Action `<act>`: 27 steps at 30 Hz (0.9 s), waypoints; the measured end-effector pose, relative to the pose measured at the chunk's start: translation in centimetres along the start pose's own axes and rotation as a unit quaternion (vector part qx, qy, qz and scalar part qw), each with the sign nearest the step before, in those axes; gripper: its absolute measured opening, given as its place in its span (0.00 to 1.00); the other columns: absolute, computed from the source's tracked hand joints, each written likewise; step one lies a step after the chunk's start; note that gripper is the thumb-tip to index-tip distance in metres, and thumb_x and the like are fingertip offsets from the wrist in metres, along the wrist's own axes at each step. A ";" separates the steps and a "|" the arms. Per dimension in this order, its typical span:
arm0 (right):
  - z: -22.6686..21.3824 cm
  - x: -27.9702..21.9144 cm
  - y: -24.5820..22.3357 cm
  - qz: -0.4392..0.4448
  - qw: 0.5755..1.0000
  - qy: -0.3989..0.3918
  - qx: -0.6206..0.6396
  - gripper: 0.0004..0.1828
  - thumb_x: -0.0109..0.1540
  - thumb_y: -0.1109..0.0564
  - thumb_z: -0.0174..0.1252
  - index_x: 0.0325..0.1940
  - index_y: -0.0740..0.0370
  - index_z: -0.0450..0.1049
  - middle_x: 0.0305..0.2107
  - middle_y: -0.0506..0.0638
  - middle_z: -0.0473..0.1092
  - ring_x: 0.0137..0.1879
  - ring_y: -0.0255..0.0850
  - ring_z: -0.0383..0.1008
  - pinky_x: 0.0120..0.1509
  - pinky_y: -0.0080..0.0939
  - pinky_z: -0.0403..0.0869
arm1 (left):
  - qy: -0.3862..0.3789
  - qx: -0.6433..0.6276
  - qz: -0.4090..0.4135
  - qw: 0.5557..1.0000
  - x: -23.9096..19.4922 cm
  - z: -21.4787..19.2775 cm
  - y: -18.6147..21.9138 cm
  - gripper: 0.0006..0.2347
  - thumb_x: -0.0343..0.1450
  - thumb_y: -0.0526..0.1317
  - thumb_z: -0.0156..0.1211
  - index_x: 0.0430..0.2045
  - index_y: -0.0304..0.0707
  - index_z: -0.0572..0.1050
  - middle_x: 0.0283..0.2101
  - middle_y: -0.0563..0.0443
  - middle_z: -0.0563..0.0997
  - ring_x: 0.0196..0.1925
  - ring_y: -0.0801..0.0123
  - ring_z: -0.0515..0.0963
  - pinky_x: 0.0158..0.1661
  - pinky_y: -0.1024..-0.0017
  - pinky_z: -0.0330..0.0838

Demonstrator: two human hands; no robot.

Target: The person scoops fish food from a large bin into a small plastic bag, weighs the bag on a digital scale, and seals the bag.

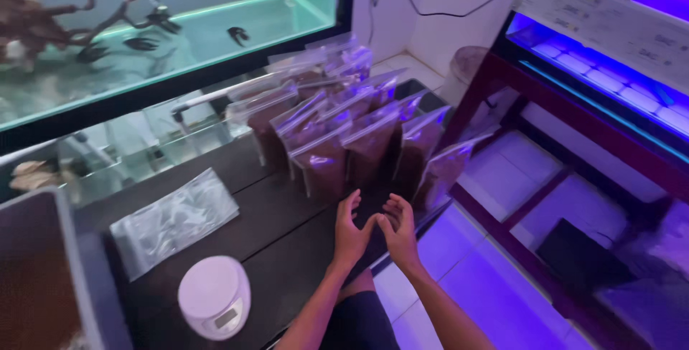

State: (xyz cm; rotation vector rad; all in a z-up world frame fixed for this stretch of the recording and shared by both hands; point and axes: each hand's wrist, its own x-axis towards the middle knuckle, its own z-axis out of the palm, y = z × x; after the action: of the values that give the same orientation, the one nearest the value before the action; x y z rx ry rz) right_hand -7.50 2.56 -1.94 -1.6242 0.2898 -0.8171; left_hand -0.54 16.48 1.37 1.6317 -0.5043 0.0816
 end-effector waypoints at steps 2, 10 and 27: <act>4.0 0.1 -1.0 0.046 0.997 -0.049 0.035 0.38 0.69 0.64 0.69 0.84 0.54 0.66 0.66 0.58 0.68 0.72 0.52 0.79 0.77 0.52 0.77 | 0.041 0.012 0.005 0.999 0.4 -4.2 0.7 0.35 0.70 0.45 0.84 0.74 0.49 0.74 0.62 0.41 0.80 0.66 0.47 0.84 0.60 0.55 0.86; 21.3 -1.7 -6.0 0.053 0.963 -0.260 0.057 0.36 0.71 0.64 0.68 0.83 0.57 0.67 0.69 0.63 0.69 0.74 0.57 0.77 0.78 0.55 0.77 | 0.252 0.044 -0.017 0.966 -0.6 -22.2 2.0 0.28 0.74 0.42 0.79 0.71 0.44 0.76 0.63 0.43 0.81 0.68 0.52 0.84 0.62 0.60 0.83; 39.4 0.3 5.1 -0.044 0.898 -0.375 -0.226 0.23 0.70 0.44 0.73 0.69 0.42 0.86 0.74 0.60 0.66 0.72 0.61 0.79 0.75 0.54 0.79 | 0.417 0.112 -0.099 0.896 -8.3 -37.7 -3.0 0.22 0.74 0.41 0.78 0.65 0.45 0.81 0.62 0.46 0.80 0.66 0.50 0.83 0.60 0.55 0.84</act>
State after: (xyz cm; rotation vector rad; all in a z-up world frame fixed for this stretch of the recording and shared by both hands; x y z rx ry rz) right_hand 19.50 31.24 -7.29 -2.2728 -0.1657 -0.1319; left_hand 2.22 55.13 0.86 1.6809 0.3465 0.6772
